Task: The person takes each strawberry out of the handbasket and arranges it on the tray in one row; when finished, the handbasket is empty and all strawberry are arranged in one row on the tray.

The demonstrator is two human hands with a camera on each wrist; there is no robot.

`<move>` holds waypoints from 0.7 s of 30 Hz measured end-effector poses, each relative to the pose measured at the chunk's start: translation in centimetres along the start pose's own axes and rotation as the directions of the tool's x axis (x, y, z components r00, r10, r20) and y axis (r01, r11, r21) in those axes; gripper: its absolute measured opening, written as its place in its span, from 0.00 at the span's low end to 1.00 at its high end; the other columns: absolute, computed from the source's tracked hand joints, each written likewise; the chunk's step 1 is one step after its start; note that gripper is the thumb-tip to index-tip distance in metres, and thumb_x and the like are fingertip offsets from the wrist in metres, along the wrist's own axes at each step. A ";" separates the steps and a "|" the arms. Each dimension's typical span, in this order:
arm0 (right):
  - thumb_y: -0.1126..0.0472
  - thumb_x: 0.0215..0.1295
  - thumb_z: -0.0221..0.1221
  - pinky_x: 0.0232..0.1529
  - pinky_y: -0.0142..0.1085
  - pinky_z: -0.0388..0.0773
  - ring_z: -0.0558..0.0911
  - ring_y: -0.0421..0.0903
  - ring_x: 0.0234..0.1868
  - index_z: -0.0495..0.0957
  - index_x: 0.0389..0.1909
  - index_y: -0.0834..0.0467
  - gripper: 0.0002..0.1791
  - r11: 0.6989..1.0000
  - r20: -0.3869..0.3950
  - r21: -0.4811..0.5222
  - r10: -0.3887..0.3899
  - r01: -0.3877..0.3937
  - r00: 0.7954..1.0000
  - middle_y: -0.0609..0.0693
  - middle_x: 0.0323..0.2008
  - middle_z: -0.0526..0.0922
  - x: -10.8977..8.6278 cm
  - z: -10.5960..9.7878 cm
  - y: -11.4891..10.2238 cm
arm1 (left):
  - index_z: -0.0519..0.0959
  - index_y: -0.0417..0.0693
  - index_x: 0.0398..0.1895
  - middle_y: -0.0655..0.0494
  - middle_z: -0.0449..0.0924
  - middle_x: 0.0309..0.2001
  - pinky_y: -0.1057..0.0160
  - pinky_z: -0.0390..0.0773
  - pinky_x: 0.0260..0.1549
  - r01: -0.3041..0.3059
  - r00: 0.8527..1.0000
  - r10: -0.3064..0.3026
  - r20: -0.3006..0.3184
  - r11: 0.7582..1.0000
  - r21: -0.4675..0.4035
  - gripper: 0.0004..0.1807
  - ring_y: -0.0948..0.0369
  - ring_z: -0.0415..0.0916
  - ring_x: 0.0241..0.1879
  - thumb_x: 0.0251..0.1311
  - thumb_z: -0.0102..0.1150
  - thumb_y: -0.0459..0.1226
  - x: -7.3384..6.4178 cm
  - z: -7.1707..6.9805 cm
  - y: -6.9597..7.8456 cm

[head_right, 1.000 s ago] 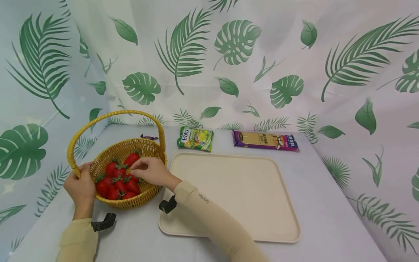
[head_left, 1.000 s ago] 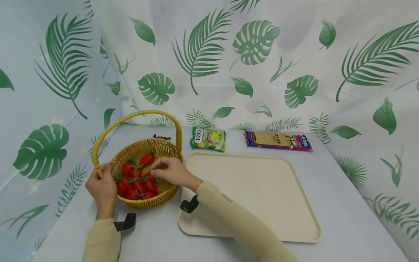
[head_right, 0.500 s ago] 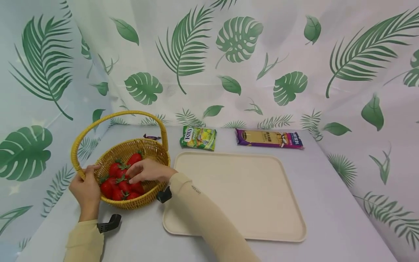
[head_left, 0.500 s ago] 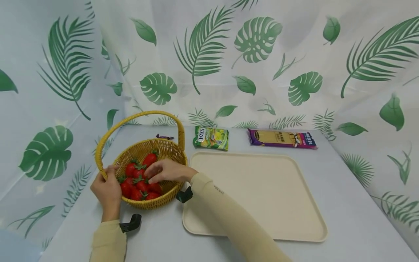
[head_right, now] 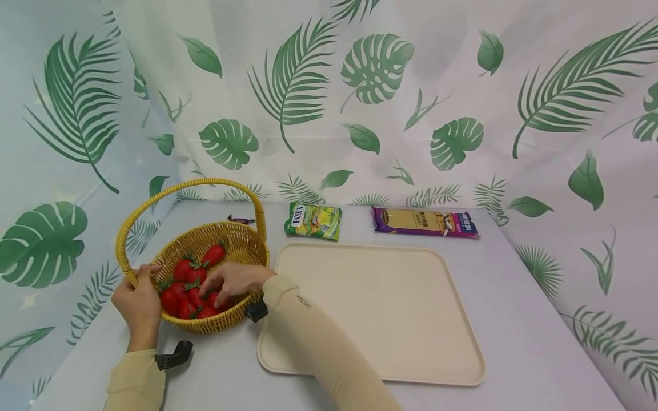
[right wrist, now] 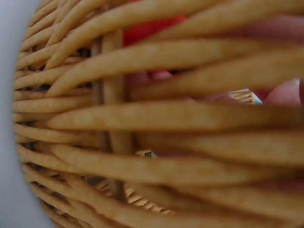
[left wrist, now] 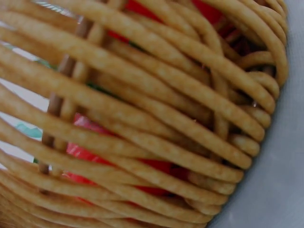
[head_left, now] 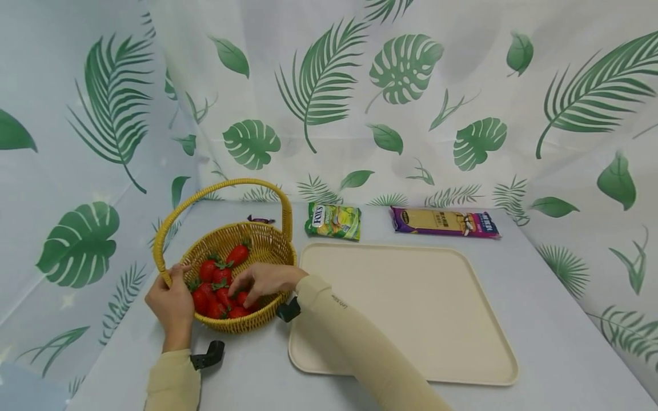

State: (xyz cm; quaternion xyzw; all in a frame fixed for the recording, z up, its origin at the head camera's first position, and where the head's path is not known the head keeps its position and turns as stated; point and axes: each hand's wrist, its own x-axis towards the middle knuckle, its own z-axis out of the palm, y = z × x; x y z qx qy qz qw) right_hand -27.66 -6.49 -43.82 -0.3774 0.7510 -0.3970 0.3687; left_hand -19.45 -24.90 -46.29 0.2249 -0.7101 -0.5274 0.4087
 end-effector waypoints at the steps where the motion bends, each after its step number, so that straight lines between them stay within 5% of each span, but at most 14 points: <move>1: 0.72 0.56 0.66 0.50 0.27 0.72 0.76 0.35 0.49 0.83 0.50 0.58 0.19 1.000 0.004 -0.007 0.002 -0.002 1.000 0.42 0.47 0.82 0.0 0.0 0.0 | 0.86 0.36 0.38 0.45 0.84 0.44 0.64 0.55 0.25 -0.002 1.000 0.002 -0.002 1.000 -0.002 0.26 0.66 0.58 0.22 0.70 0.50 0.51 0.0 0.0 0.0; 6: 0.69 0.56 0.67 0.50 0.26 0.71 0.76 0.34 0.46 0.83 0.47 0.56 0.17 0.990 0.032 -0.138 0.024 -0.020 0.999 0.40 0.44 0.83 -0.3 0.1 -0.5 | 0.86 0.37 0.37 0.54 0.84 0.34 0.65 0.54 0.24 -0.017 1.000 0.017 -0.014 1.000 -0.001 0.25 0.68 0.57 0.20 0.70 0.51 0.51 0.0 0.0 0.0; 12: 0.68 0.57 0.66 0.46 0.26 0.72 0.75 0.34 0.41 0.83 0.44 0.54 0.14 0.972 0.030 -0.236 -0.017 0.024 0.999 0.39 0.41 0.82 -0.6 0.4 -0.7 | 0.87 0.39 0.37 0.71 0.63 0.12 0.65 0.52 0.19 -0.035 0.999 0.035 -0.008 0.999 0.012 0.24 0.67 0.48 0.14 0.70 0.51 0.51 -0.1 -0.2 -0.2; 17: 0.67 0.57 0.65 0.41 0.25 0.72 0.73 0.34 0.39 0.83 0.43 0.51 0.13 0.957 -0.088 -0.269 -0.136 0.108 0.987 0.37 0.42 0.81 -1.2 0.5 -0.6 | 0.87 0.39 0.37 0.69 0.66 0.13 0.65 0.52 0.18 -0.042 0.999 0.043 -0.008 0.999 0.011 0.24 0.66 0.48 0.14 0.70 0.51 0.50 -0.1 -0.2 -0.2; 21: 0.64 0.59 0.65 0.46 0.26 0.72 0.75 0.33 0.45 0.83 0.45 0.51 0.13 0.953 -0.239 -0.248 -0.233 0.173 0.942 0.38 0.46 0.81 -2.0 0.6 -0.5 | 0.87 0.39 0.37 0.69 0.74 0.20 0.65 0.52 0.18 -0.045 0.999 0.045 -0.011 0.999 0.013 0.24 0.67 0.49 0.14 0.70 0.51 0.50 -0.1 -0.1 -0.1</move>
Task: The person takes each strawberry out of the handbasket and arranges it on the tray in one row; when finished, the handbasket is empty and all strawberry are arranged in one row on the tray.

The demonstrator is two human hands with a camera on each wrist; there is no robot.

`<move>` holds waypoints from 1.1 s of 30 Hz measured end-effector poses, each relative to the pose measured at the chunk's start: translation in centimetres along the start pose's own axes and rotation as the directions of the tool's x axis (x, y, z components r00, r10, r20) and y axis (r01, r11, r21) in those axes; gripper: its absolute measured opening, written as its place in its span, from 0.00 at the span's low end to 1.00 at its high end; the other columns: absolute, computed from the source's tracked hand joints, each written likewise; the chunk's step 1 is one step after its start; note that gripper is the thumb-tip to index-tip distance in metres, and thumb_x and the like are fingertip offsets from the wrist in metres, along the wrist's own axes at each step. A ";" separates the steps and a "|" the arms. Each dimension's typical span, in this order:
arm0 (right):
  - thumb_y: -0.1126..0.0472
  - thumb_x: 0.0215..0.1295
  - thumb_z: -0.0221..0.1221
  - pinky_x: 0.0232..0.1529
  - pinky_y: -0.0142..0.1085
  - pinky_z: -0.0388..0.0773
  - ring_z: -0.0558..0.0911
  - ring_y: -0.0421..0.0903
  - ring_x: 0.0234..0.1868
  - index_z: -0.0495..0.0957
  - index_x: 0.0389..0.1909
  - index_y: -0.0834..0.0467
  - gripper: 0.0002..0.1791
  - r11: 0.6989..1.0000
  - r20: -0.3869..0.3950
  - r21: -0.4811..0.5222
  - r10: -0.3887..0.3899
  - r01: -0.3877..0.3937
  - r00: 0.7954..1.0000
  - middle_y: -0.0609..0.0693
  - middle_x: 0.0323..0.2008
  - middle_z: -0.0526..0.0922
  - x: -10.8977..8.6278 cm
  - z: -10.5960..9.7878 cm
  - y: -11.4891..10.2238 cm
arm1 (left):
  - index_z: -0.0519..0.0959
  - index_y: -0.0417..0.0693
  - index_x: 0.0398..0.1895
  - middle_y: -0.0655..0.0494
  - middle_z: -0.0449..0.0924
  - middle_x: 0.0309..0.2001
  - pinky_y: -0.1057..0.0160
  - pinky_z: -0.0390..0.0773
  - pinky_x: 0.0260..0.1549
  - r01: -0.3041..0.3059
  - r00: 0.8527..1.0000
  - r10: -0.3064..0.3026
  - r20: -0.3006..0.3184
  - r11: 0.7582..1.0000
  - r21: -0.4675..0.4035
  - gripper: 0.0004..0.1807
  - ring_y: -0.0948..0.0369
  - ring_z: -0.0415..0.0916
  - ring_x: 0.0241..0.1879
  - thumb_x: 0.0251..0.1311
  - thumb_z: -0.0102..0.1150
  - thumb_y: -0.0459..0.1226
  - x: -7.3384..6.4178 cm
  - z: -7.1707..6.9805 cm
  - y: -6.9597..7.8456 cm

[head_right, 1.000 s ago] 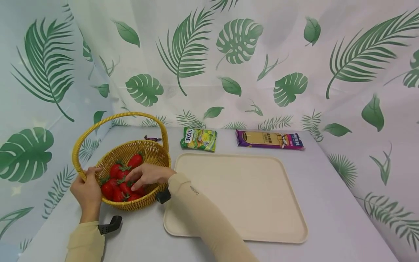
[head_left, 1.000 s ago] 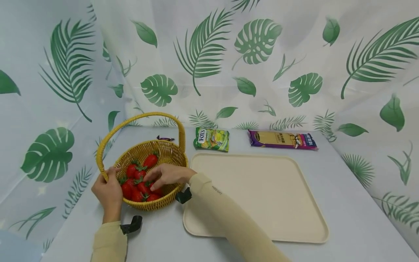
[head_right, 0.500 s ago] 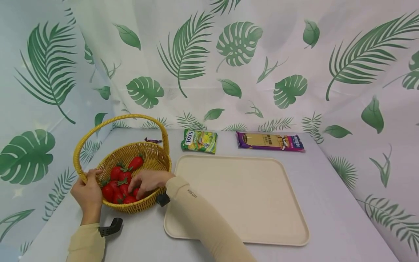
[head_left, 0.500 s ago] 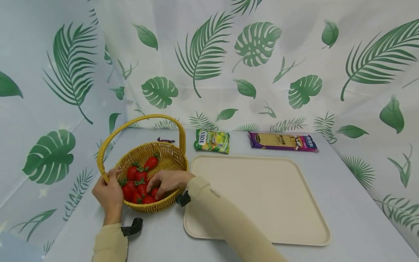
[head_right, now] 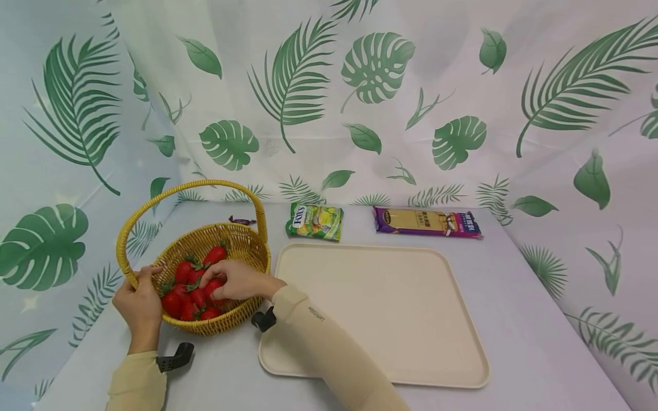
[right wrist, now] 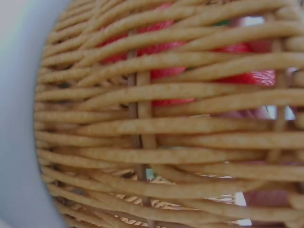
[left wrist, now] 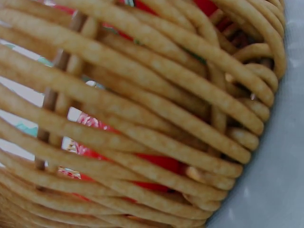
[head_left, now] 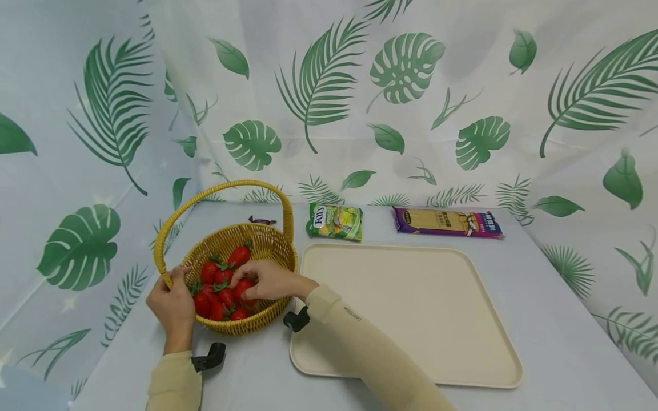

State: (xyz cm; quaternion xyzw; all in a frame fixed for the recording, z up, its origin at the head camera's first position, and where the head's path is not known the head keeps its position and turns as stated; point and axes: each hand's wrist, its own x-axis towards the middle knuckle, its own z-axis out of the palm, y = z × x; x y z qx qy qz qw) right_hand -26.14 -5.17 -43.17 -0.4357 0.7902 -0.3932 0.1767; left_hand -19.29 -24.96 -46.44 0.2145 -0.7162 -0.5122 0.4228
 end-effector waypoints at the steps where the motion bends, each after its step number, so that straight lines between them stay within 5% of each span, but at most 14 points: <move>1: 0.63 0.60 0.65 0.48 0.27 0.73 0.76 0.33 0.46 0.83 0.46 0.51 0.13 1.000 -0.044 0.026 -0.010 0.011 0.999 0.39 0.47 0.81 -0.2 0.0 0.0 | 0.87 0.39 0.37 0.68 0.74 0.20 0.65 0.52 0.18 -0.002 1.000 0.002 0.000 1.000 0.005 0.24 0.67 0.48 0.14 0.70 0.52 0.50 0.0 0.0 0.0; 6: 0.60 0.62 0.66 0.49 0.32 0.76 0.81 0.38 0.48 0.83 0.50 0.53 0.15 0.974 -0.223 0.213 -0.021 0.070 0.975 0.43 0.50 0.82 -2.0 0.0 0.1 | 0.87 0.39 0.36 0.70 0.72 0.18 0.67 0.51 0.15 -0.008 1.000 0.008 0.003 1.000 0.018 0.24 0.68 0.48 0.13 0.70 0.51 0.50 0.0 -0.1 0.1; 12: 0.64 0.64 0.62 0.44 0.35 0.79 0.81 0.45 0.46 0.80 0.54 0.58 0.17 0.887 -0.341 0.446 0.043 0.121 0.939 0.51 0.52 0.81 -4.9 -0.8 1.2 | 0.87 0.38 0.37 0.69 0.67 0.14 0.67 0.51 0.14 -0.005 1.000 0.005 0.015 1.000 0.013 0.24 0.69 0.47 0.12 0.70 0.50 0.49 0.0 -0.1 0.2; 15: 0.66 0.65 0.61 0.43 0.35 0.79 0.81 0.46 0.44 0.77 0.55 0.63 0.18 0.841 -0.389 0.519 0.075 0.151 0.918 0.56 0.52 0.79 -6.2 -1.5 2.1 | 0.87 0.38 0.37 0.68 0.76 0.23 0.66 0.52 0.17 0.002 1.000 -0.002 0.010 1.000 0.013 0.24 0.68 0.49 0.14 0.70 0.50 0.50 0.2 0.0 0.1; 19: 0.68 0.65 0.59 0.43 0.35 0.80 0.82 0.47 0.43 0.76 0.55 0.67 0.17 0.799 -0.451 0.576 0.130 0.176 0.883 0.58 0.54 0.78 -7.4 -2.6 3.2 | 0.86 0.36 0.37 0.55 0.84 0.37 0.65 0.52 0.20 0.012 1.000 -0.012 0.007 1.000 0.013 0.25 0.67 0.51 0.17 0.71 0.50 0.49 0.2 0.1 0.0; 23: 0.68 0.65 0.59 0.44 0.36 0.80 0.82 0.49 0.45 0.76 0.54 0.67 0.17 0.818 -0.501 0.550 0.161 0.169 0.850 0.60 0.55 0.76 -8.1 -3.4 4.5 | 0.86 0.36 0.38 0.43 0.84 0.45 0.66 0.54 0.23 0.039 0.999 -0.039 0.030 0.999 0.002 0.24 0.73 0.62 0.24 0.72 0.49 0.47 0.1 0.0 0.1; 26: 0.69 0.64 0.59 0.44 0.39 0.80 0.81 0.51 0.46 0.76 0.54 0.66 0.17 0.864 -0.538 0.489 0.192 0.118 0.821 0.61 0.56 0.76 -8.5 -3.8 5.7 | 0.85 0.35 0.40 0.41 0.83 0.49 0.66 0.54 0.24 0.058 0.997 -0.057 0.043 0.998 -0.009 0.23 0.74 0.66 0.28 0.72 0.48 0.45 0.1 0.0 0.1; 30: 0.68 0.63 0.61 0.41 0.42 0.81 0.82 0.50 0.43 0.80 0.51 0.63 0.15 0.909 -0.597 0.414 0.302 -0.036 0.743 0.57 0.52 0.79 -8.9 -3.9 7.3 | 0.85 0.34 0.39 0.40 0.83 0.49 0.66 0.56 0.27 0.054 0.998 -0.053 0.038 0.998 -0.014 0.23 0.73 0.70 0.33 0.72 0.48 0.45 0.2 0.0 0.2; 33: 0.67 0.60 0.63 0.38 0.41 0.81 0.83 0.48 0.39 0.82 0.48 0.60 0.14 0.911 -0.626 0.378 0.382 -0.164 0.680 0.56 0.48 0.82 -9.1 -3.9 8.1 | 0.85 0.34 0.39 0.42 0.84 0.47 0.66 0.58 0.30 0.048 0.998 -0.048 0.030 0.999 -0.014 0.24 0.75 0.71 0.40 0.72 0.48 0.46 0.1 0.1 0.4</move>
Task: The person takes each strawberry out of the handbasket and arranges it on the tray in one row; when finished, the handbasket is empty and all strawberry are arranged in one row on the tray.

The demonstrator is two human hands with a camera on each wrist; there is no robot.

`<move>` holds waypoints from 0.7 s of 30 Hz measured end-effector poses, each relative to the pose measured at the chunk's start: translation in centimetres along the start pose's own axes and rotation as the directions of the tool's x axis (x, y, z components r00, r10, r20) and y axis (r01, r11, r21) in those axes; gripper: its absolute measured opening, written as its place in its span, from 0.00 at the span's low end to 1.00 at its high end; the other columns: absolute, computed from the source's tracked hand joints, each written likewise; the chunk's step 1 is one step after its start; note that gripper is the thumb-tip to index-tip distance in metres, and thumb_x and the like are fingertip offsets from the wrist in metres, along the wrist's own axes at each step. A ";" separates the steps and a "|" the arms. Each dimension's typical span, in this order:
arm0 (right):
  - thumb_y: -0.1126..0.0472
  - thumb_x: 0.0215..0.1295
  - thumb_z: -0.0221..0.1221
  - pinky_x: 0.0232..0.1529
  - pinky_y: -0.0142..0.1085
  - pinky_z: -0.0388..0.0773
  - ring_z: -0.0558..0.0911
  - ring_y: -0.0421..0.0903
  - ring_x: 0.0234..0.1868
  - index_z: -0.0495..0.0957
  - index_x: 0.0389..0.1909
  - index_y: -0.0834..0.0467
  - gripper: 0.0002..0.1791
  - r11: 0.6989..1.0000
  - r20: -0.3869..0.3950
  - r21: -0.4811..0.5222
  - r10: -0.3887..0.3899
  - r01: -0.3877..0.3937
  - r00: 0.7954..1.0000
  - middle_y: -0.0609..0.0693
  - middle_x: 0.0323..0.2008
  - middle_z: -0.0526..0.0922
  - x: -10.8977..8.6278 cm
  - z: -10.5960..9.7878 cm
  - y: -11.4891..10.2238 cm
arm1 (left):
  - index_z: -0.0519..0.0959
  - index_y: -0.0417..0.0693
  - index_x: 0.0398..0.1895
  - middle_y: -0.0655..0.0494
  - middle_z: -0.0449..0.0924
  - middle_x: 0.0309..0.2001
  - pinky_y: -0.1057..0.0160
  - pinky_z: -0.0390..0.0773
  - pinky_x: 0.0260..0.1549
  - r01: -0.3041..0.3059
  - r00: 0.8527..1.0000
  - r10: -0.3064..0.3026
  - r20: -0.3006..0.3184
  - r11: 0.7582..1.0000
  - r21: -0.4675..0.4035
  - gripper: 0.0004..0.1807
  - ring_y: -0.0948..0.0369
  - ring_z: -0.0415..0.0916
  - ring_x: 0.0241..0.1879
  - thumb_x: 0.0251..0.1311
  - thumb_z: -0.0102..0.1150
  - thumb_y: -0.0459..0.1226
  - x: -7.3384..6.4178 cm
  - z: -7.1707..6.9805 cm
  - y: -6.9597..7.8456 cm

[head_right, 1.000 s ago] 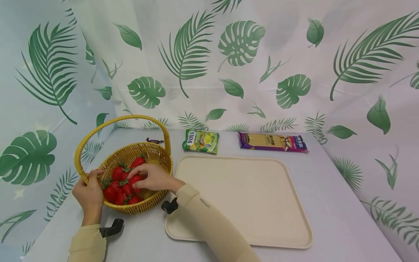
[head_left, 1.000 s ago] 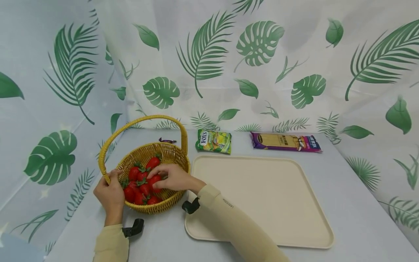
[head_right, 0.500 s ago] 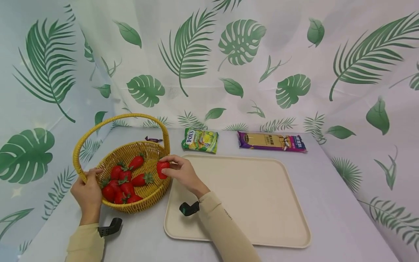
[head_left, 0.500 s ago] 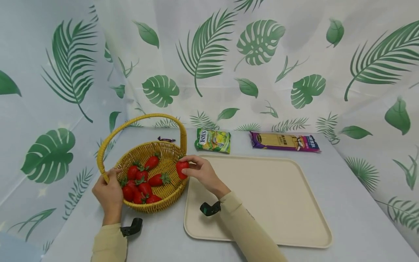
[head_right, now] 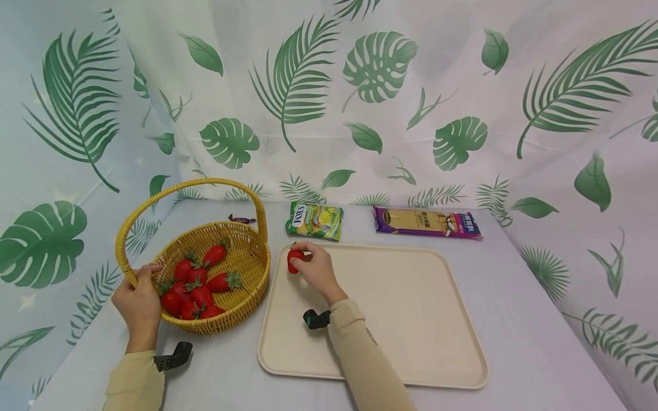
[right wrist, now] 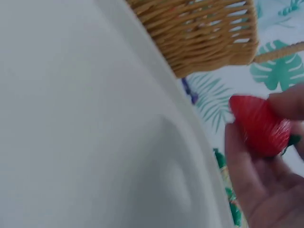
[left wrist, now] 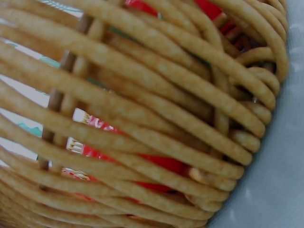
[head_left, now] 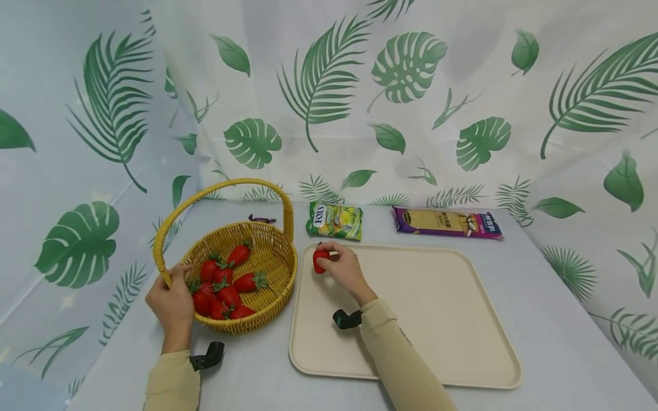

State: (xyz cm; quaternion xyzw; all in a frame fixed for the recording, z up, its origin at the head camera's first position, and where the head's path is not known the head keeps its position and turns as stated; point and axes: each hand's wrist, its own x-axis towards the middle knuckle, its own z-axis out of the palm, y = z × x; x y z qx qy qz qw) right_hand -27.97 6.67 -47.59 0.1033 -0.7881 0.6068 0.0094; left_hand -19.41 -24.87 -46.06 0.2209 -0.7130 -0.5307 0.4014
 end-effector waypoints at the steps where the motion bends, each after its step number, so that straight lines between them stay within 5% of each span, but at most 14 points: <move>1: 0.67 0.59 0.63 0.37 0.40 0.81 0.83 0.48 0.38 0.83 0.47 0.59 0.14 0.999 -0.011 -0.026 0.018 -0.018 1.000 0.56 0.47 0.82 0.0 0.0 0.2 | 0.85 0.34 0.39 0.41 0.84 0.47 0.66 0.58 0.31 -0.002 1.000 0.002 -0.001 1.000 0.001 0.24 0.75 0.71 0.40 0.72 0.48 0.46 0.0 0.0 0.0; 8: 0.65 0.59 0.66 0.32 0.36 0.80 0.84 0.49 0.42 0.84 0.48 0.55 0.15 0.991 0.068 -0.088 0.104 -0.098 0.992 0.56 0.48 0.83 -0.3 0.8 0.9 | 0.85 0.34 0.39 0.42 0.84 0.47 0.65 0.57 0.31 -0.007 1.000 0.007 -0.007 1.000 0.001 0.23 0.73 0.70 0.37 0.72 0.48 0.46 0.0 0.1 0.0; 13: 0.62 0.60 0.66 0.30 0.35 0.80 0.83 0.50 0.45 0.83 0.50 0.54 0.16 0.983 0.134 -0.169 0.101 -0.078 0.986 0.56 0.48 0.83 -0.7 1.4 0.7 | 0.85 0.34 0.39 0.42 0.84 0.47 0.66 0.58 0.32 0.003 1.000 -0.003 -0.006 1.000 0.008 0.23 0.72 0.72 0.41 0.72 0.48 0.46 0.0 0.1 0.0; 21: 0.63 0.59 0.67 0.26 0.34 0.79 0.82 0.43 0.30 0.83 0.48 0.57 0.15 0.976 0.120 -0.213 0.064 -0.037 0.991 0.56 0.42 0.85 -1.0 1.4 0.4 | 0.85 0.33 0.39 0.40 0.84 0.46 0.66 0.56 0.30 0.002 1.000 -0.002 -0.007 1.000 -0.006 0.22 0.75 0.71 0.39 0.71 0.50 0.44 0.0 0.1 0.1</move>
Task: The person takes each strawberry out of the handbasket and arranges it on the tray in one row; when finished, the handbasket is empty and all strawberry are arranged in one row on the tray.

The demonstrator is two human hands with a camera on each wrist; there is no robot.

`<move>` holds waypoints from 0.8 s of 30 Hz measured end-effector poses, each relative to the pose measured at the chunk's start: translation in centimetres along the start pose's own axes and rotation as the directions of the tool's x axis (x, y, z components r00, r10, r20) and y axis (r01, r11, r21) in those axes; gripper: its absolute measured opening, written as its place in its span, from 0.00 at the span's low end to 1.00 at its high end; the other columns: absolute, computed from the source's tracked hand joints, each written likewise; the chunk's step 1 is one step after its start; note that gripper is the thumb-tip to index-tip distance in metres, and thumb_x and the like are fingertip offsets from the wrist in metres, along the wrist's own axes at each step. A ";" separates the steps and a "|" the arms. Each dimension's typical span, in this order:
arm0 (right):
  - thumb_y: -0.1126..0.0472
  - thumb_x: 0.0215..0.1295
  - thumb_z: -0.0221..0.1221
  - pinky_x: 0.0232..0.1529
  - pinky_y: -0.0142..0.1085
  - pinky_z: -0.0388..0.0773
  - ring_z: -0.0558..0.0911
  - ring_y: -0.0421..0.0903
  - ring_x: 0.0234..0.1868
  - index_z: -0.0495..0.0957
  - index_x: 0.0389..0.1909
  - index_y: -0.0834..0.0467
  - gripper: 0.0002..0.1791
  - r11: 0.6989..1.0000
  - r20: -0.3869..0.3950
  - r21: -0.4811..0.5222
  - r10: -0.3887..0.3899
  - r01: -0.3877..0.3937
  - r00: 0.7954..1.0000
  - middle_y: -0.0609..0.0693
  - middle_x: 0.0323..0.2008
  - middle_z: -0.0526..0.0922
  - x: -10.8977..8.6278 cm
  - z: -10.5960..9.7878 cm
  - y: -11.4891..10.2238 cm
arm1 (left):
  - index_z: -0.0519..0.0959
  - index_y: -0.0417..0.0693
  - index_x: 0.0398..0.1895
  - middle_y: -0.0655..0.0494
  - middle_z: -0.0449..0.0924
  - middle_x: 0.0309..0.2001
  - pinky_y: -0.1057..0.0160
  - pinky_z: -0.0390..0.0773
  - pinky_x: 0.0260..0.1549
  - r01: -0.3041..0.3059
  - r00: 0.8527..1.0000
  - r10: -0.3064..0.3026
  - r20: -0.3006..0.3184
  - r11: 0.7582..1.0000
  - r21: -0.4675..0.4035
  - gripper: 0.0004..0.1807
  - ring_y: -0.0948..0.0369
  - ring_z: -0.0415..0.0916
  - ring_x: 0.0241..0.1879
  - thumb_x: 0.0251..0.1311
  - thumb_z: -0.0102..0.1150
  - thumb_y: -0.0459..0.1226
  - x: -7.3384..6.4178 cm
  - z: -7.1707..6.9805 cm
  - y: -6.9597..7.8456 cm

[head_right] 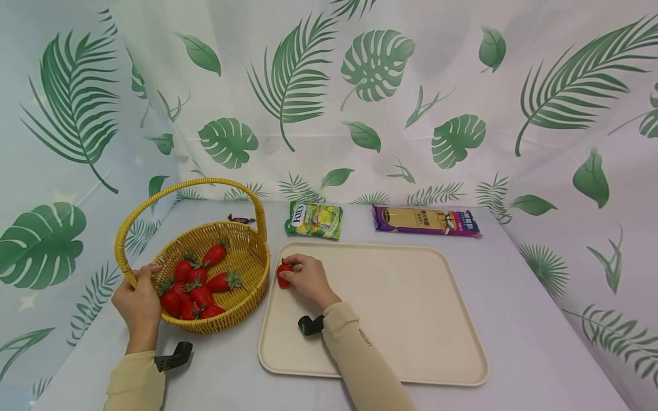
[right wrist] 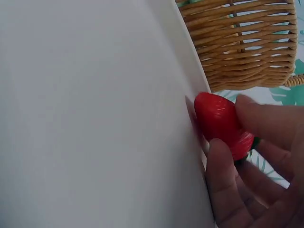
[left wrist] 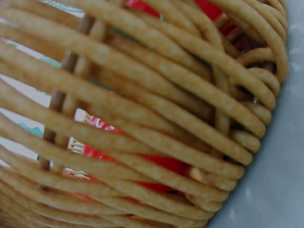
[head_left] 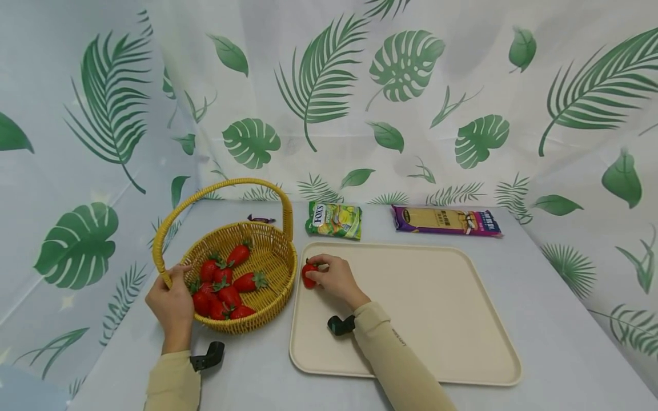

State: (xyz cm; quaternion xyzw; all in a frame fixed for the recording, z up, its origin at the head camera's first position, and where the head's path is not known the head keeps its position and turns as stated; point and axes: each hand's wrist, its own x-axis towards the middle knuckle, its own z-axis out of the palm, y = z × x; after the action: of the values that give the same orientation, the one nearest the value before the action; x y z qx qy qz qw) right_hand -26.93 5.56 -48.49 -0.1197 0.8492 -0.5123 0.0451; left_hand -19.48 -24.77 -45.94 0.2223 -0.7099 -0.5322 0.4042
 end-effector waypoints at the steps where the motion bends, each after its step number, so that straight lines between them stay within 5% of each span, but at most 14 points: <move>1: 0.64 0.59 0.67 0.26 0.33 0.78 0.82 0.42 0.29 0.83 0.48 0.57 0.15 1.000 -0.004 -0.007 0.000 0.000 1.000 0.55 0.41 0.85 0.0 0.0 0.0 | 0.85 0.33 0.39 0.40 0.84 0.46 0.66 0.57 0.31 -0.001 1.000 0.001 -0.003 1.000 -0.002 0.22 0.76 0.71 0.41 0.71 0.50 0.44 0.0 0.0 0.0; 10: 0.65 0.57 0.67 0.31 0.33 0.80 0.85 0.46 0.37 0.82 0.50 0.57 0.18 1.000 0.002 -0.013 0.003 -0.003 1.000 0.56 0.41 0.86 -0.1 0.1 0.2 | 0.85 0.33 0.38 0.41 0.84 0.46 0.65 0.56 0.30 -0.017 1.000 0.017 -0.006 1.000 0.006 0.22 0.74 0.69 0.37 0.72 0.48 0.43 0.0 0.0 -0.2; 24: 0.59 0.62 0.66 0.26 0.36 0.79 0.84 0.44 0.25 0.83 0.49 0.55 0.15 0.995 -0.028 0.096 0.020 -0.017 0.999 0.56 0.43 0.86 0.1 -0.1 0.2 | 0.86 0.34 0.37 0.42 0.85 0.45 0.69 0.61 0.36 -0.011 1.000 0.011 -0.005 1.000 0.005 0.22 0.74 0.74 0.47 0.71 0.49 0.45 0.1 0.0 -0.2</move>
State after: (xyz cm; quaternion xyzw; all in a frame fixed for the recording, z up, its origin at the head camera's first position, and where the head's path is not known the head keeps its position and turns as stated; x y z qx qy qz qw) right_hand -27.10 5.74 -48.63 -0.1022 0.8252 -0.5538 0.0434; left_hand -19.59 -24.93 -46.08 0.2208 -0.7112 -0.5278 0.4084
